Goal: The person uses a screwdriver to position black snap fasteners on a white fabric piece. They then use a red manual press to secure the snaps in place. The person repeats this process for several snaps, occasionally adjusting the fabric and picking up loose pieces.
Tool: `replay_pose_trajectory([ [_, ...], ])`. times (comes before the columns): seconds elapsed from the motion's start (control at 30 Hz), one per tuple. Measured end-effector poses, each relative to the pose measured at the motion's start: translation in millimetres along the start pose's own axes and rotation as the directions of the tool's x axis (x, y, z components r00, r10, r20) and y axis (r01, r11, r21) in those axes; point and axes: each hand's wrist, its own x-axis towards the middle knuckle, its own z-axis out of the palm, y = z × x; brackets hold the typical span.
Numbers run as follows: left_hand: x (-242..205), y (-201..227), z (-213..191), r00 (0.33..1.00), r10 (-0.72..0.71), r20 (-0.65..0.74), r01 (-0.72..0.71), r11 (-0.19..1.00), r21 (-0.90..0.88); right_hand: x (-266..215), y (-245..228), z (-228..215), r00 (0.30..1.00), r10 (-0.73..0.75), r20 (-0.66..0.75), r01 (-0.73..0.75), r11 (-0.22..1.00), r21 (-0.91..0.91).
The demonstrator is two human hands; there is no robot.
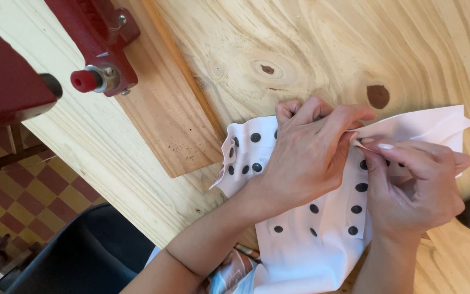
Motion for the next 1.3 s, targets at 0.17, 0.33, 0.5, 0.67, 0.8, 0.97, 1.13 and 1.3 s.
replay_pose_trajectory([
  [0.17,-0.5,-0.2,-2.6,0.999,0.019,-0.029,-0.020,0.999,-0.036,7.9,-7.3,-1.0,0.998,0.059,0.027,-0.062,0.990,0.125],
  [0.33,-2.2,-2.1,-0.8,1.000,-0.018,-0.021,0.016,0.996,-0.088,6.5,-1.4,-4.8,0.997,0.061,0.053,-0.062,0.998,0.028],
  [0.5,-1.3,-1.8,-1.7,1.000,-0.007,-0.019,0.006,0.997,-0.075,8.0,-6.6,-2.5,0.995,0.089,0.037,-0.091,0.994,0.068],
  [0.67,-0.9,-1.7,-3.9,1.000,0.008,-0.018,-0.009,0.997,-0.079,8.0,-6.8,-1.1,0.995,0.096,0.033,-0.098,0.992,0.077],
  [0.8,1.3,0.0,-7.0,1.000,0.028,-0.001,-0.028,0.998,-0.050,4.4,-5.2,0.1,0.994,0.109,0.014,-0.110,0.991,0.070],
  [0.97,0.8,-1.7,-4.4,0.997,0.040,0.066,-0.042,0.999,0.023,8.6,-0.9,-2.1,0.999,0.015,0.029,-0.017,0.999,0.040],
  [1.13,0.3,-5.6,4.2,0.999,0.051,-0.002,-0.051,0.996,0.074,15.5,1.0,-3.8,0.994,-0.070,0.079,0.074,0.996,-0.050],
  [1.3,-2.1,-8.6,3.2,0.988,0.138,-0.070,-0.135,0.990,0.040,34.9,-3.6,-7.5,0.931,-0.280,0.235,0.335,0.912,-0.237],
])
